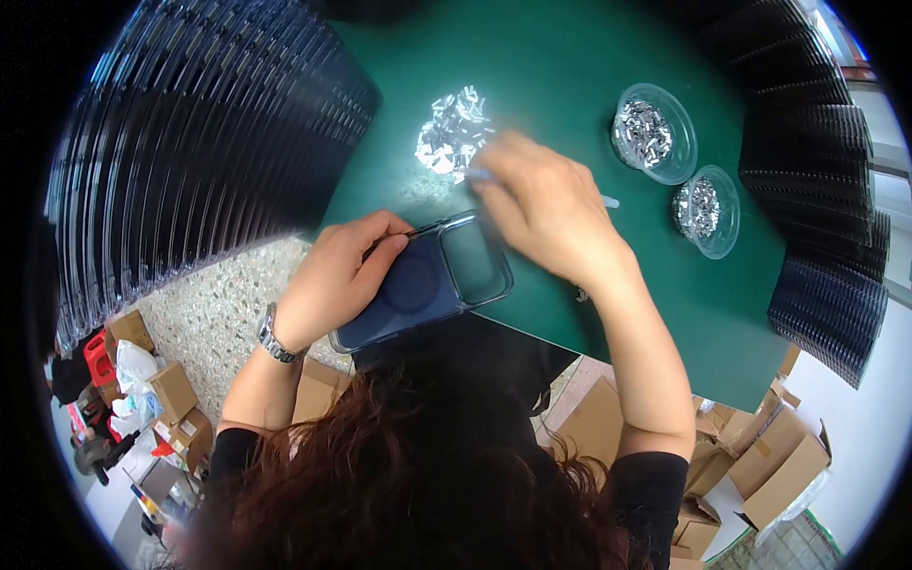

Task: Assembling magnetic components and rings onto phone cases in a factory setting.

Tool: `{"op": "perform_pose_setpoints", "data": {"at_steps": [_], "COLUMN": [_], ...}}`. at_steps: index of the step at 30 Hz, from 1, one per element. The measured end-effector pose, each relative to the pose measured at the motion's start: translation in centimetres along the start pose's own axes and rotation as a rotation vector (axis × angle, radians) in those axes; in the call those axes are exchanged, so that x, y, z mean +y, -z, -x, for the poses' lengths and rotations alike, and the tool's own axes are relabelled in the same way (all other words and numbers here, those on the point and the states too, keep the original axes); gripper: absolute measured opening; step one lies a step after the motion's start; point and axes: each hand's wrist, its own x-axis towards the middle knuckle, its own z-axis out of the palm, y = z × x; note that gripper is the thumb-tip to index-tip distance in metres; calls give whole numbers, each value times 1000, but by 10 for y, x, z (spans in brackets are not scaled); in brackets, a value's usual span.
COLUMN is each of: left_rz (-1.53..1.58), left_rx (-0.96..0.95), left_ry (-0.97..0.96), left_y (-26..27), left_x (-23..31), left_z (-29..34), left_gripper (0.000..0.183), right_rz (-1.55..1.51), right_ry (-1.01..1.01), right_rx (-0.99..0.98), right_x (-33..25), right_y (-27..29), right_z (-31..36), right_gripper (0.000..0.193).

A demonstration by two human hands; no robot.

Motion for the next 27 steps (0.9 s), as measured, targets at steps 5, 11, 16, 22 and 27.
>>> {"op": "perform_pose_setpoints", "data": {"at_steps": [5, 11, 16, 22, 27], "left_rz": [-44, -125, -104, -125, -245], "left_rx": [-40, -15, -54, -76, -70], "left_ry": [-45, -95, -92, -110, -138], "left_y": [-5, -17, -22, -19, -23], "left_x": [13, 24, 25, 34, 35], "left_z": [-8, -12, -14, -20, -25], "left_gripper": [15, 14, 14, 14, 18], "right_rz": [147, 363, 183, 88, 83], "right_ry": [238, 294, 196, 123, 97], "right_rx": [-127, -61, -42, -70, -107], "right_x": [-20, -11, -7, -6, -7], "right_y": [3, -3, -3, 4, 2], "right_z": [19, 34, 41, 41, 40], "right_gripper": [18, 17, 17, 12, 10]}}
